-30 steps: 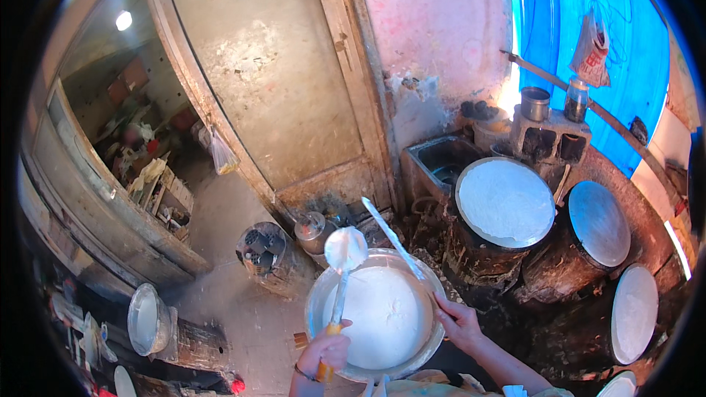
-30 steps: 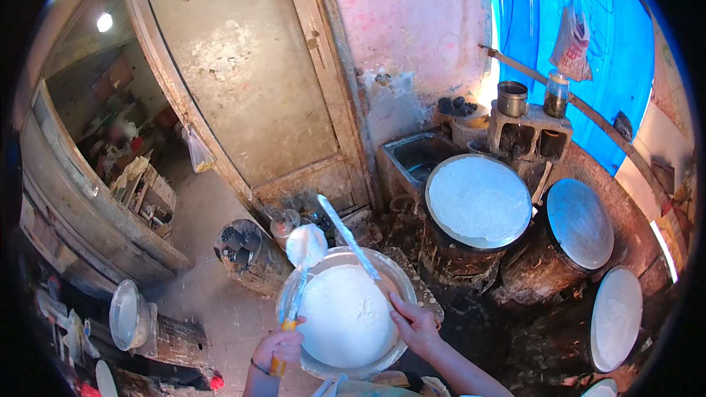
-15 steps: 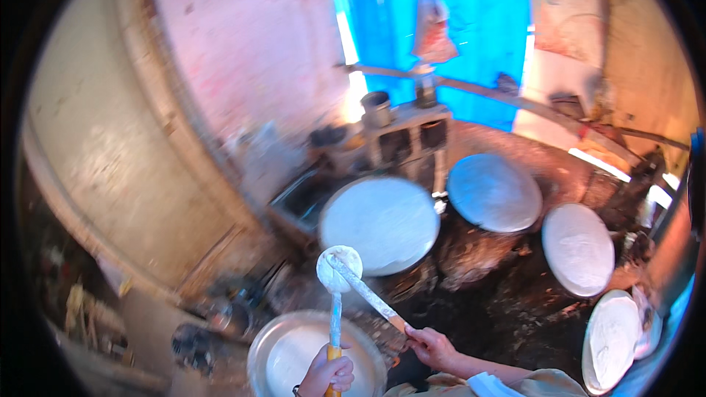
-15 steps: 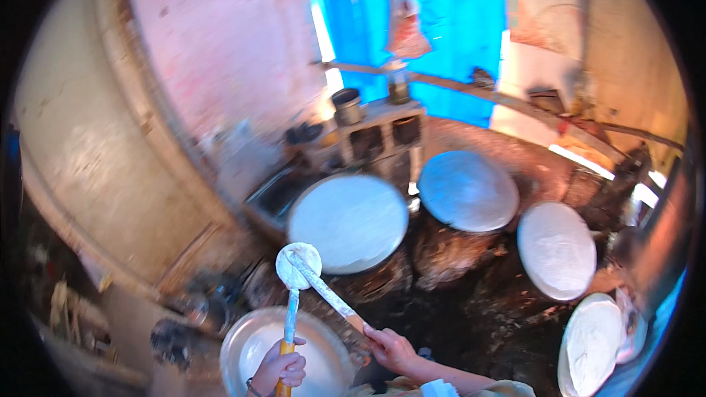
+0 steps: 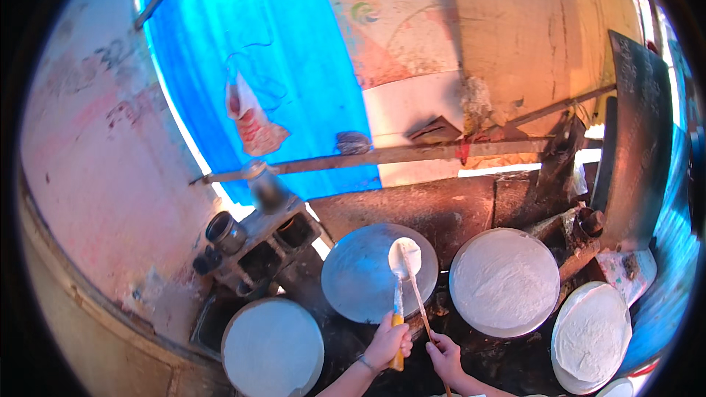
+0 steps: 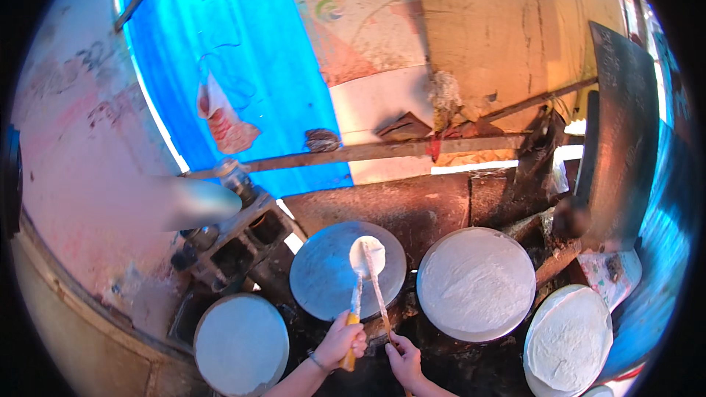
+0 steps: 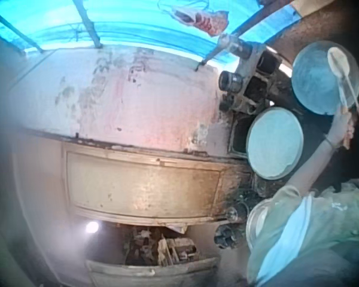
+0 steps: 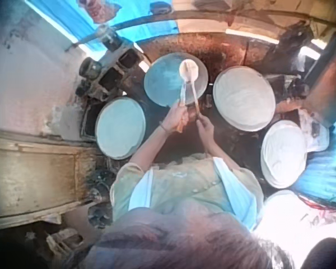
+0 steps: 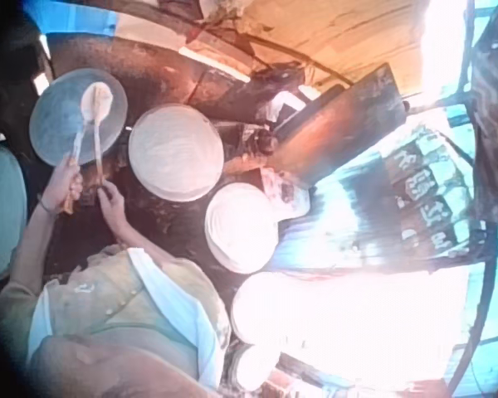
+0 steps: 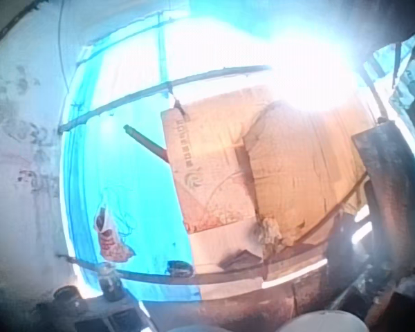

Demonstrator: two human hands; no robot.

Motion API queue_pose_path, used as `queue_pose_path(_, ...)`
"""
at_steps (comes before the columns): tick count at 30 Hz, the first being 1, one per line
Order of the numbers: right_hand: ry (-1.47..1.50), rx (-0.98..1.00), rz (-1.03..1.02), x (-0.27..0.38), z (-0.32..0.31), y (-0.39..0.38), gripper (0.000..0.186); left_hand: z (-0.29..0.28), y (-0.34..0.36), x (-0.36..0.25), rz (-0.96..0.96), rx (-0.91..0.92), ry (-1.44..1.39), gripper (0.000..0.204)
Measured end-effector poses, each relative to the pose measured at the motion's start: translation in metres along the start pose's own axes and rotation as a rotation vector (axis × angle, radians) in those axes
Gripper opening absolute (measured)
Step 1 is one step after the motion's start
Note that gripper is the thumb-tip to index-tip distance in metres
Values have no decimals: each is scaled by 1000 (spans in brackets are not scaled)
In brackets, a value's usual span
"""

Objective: The person prepares crepes by pouring batter from a ladle onto multiple hot circular griddles and spreading it thin using a stick, then removing the cooked crepes by hand.

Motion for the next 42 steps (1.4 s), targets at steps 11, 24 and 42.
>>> queue_pose_path(11, 323, -146, 318, -79, 30, 89, 26, -47, 160, -17, 141, -402, 933, 52)
queue_pose_path(24, 672, -294, 388, -58, 69, 106, 19, -95, 186, -60, 362, -460, 1438, 49)
queue_pose_path(42, 445, -102, 503, -59, 94, 173, 28, -156, 146, -82, 173, -655, 730, 49)
Point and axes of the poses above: each hand's wrist, its own y-axis towards the middle knuckle, its own z-axis out of the palm, x = y × z, the point moved 2 cm from there along y, towards the middle knuckle, and after that the axes turned 1 degree about -z, right-handed, at the moved point
